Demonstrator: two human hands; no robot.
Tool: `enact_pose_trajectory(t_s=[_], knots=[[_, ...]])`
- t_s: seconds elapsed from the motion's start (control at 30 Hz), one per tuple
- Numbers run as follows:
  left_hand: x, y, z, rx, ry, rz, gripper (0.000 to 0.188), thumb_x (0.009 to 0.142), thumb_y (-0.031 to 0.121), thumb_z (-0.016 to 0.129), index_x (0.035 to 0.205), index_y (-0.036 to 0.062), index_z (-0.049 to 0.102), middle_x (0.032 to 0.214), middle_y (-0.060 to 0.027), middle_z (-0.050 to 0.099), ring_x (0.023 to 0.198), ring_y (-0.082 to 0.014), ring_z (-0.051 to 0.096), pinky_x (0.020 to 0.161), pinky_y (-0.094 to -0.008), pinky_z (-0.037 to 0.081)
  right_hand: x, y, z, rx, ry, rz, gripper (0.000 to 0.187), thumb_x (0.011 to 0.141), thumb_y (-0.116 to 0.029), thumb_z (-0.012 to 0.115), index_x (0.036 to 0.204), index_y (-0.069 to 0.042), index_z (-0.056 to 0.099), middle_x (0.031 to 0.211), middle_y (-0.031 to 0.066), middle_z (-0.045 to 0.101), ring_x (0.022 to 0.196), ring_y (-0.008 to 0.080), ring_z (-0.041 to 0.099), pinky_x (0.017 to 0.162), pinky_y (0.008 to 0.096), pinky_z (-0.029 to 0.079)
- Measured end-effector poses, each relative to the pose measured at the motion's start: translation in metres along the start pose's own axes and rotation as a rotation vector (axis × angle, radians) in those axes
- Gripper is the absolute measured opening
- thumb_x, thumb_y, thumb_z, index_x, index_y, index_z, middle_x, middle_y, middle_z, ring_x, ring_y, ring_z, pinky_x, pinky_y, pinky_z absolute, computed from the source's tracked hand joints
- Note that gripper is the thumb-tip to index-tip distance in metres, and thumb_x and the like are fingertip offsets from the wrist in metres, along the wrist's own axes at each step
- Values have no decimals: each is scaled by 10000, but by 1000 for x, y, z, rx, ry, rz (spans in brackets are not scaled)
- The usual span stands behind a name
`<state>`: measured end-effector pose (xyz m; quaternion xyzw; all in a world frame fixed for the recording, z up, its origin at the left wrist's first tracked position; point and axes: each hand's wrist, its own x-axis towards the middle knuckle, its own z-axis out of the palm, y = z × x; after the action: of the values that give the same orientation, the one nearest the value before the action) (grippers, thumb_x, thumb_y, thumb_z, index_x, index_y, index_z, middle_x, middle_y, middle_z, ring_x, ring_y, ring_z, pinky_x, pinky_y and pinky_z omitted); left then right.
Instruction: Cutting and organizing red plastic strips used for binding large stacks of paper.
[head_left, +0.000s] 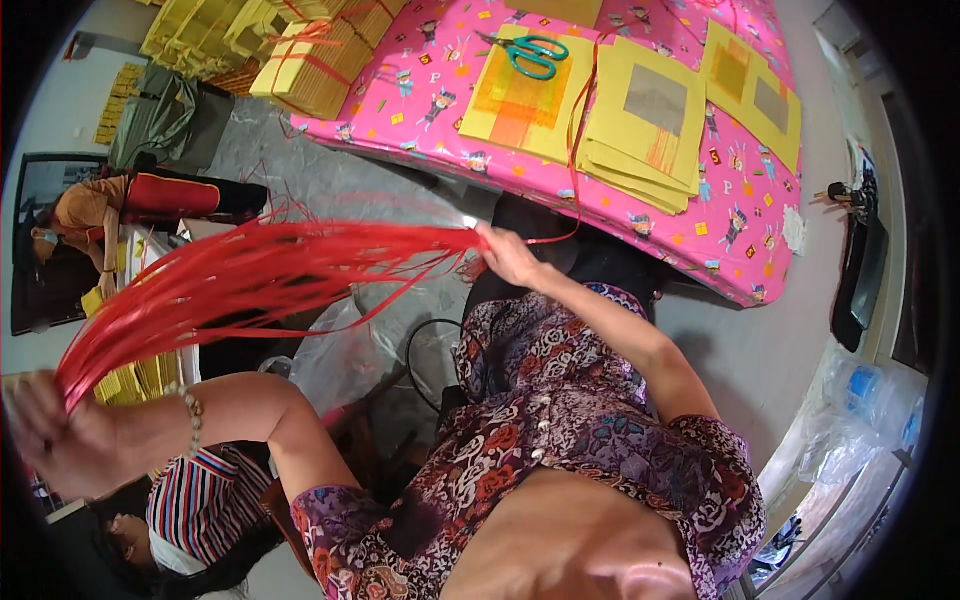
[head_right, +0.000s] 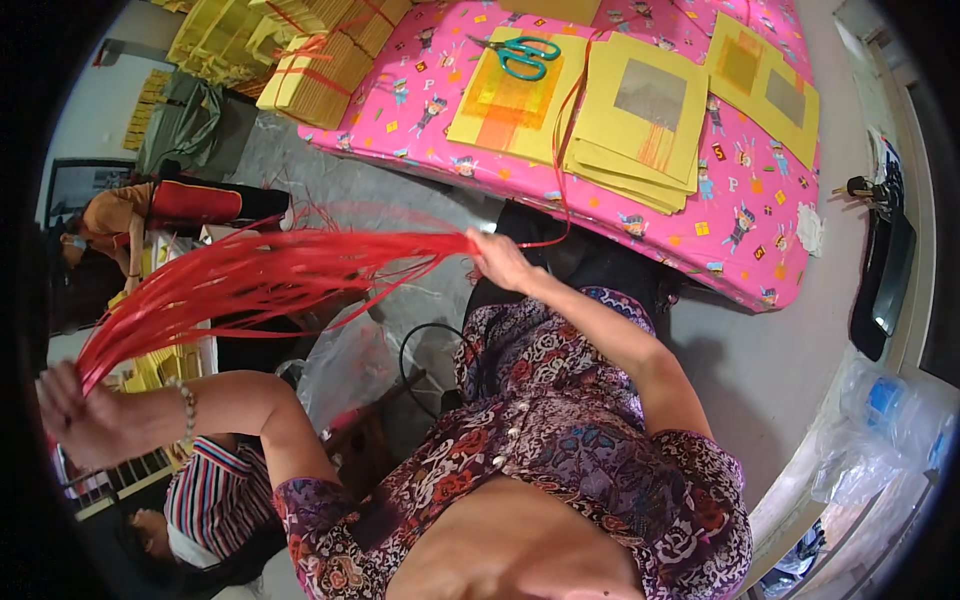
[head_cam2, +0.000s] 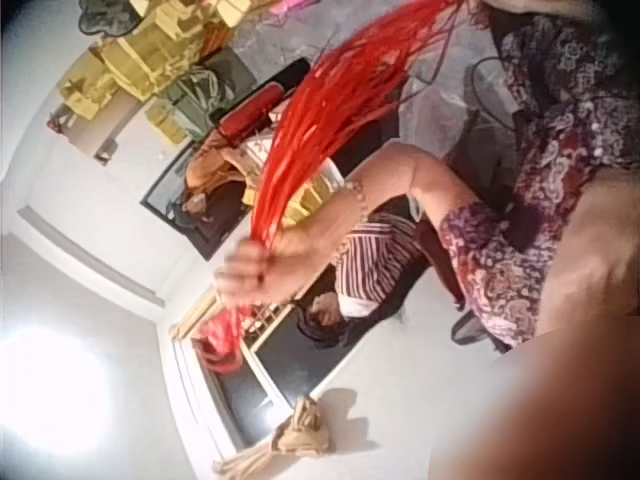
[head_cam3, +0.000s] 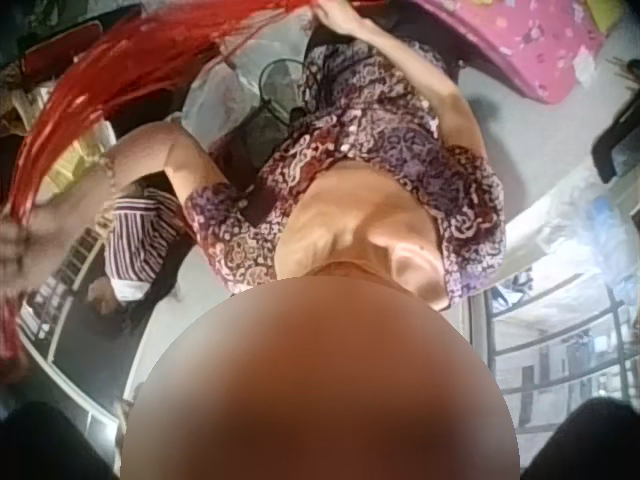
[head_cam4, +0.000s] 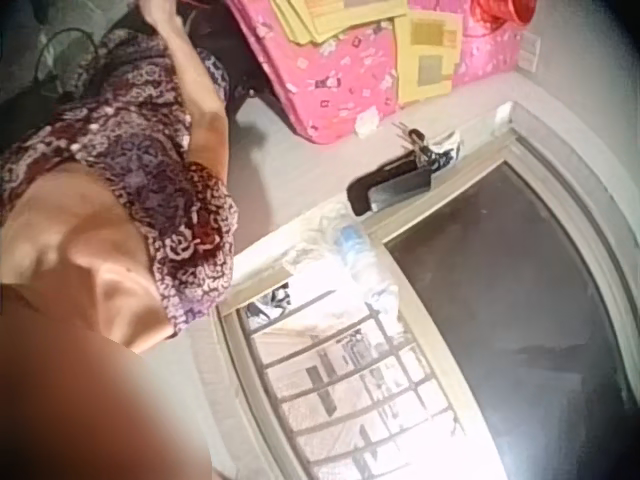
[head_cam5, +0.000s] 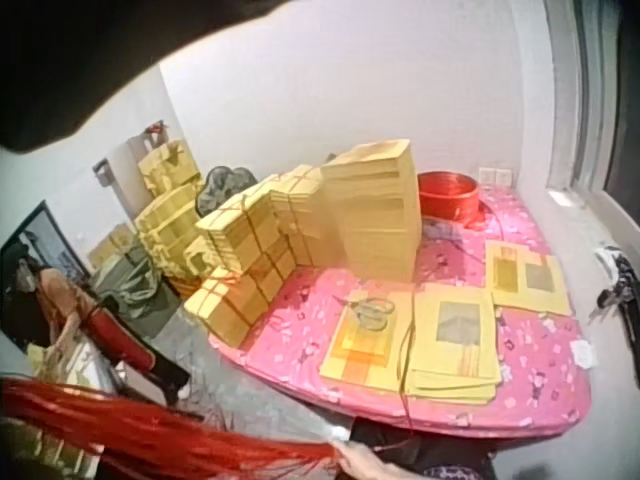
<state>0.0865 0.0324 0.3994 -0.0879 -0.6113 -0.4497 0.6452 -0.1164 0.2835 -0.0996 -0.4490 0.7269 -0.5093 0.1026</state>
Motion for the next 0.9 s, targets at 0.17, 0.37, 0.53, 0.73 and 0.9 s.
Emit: enact_pose_trajectory(t_s=[0.17, 0.37, 0.53, 0.73, 0.9], knots=[[-75, -77, 26, 230, -145, -538, 163, 907, 189, 557, 832, 59, 495, 641, 46, 365, 507, -47, 252, 448, -213, 183, 30, 8, 7, -145, -101, -12, 245, 764, -43, 560, 985, -56, 454, 819, 175, 553, 822, 384, 544, 674, 469, 446], [-165, -132, 56, 447, -437, -816, 190, 962, 244, 502, 887, 78, 555, 667, 54, 446, 545, -29, 353, 461, -199, 266, 33, 21, 58, -672, -165, -267, 129, 794, -156, 514, 915, -110, 526, 938, 83, 549, 1012, 284, 515, 954, 486, 395], [-230, -174, 34, 1021, -1117, -811, 219, 923, 156, 461, 1056, -17, 455, 835, -293, 587, 812, -432, 592, 617, -502, 452, 37, 17, 58, -605, -170, -176, 158, 772, -130, 536, 926, -107, 517, 939, 80, 536, 1019, 276, 512, 963, 470, 387], [-329, -238, -34, 1090, -1471, -622, 849, 790, 335, 681, 1370, -51, 195, 1216, -281, 465, 1097, -396, 496, 912, -438, 428, 25, 14, 39, -594, -135, -254, 134, 774, -135, 527, 902, -98, 515, 898, 81, 535, 1016, 260, 508, 974, 454, 381], [-350, -262, 15, 346, -1440, -1295, 990, 772, 362, 726, 1424, -59, 111, 1396, -201, 351, 1235, -244, 422, 968, -374, 395, 17, 5, 41, -601, -200, -284, 150, 764, -148, 541, 901, -92, 515, 902, 68, 545, 960, 251, 516, 920, 410, 392]])
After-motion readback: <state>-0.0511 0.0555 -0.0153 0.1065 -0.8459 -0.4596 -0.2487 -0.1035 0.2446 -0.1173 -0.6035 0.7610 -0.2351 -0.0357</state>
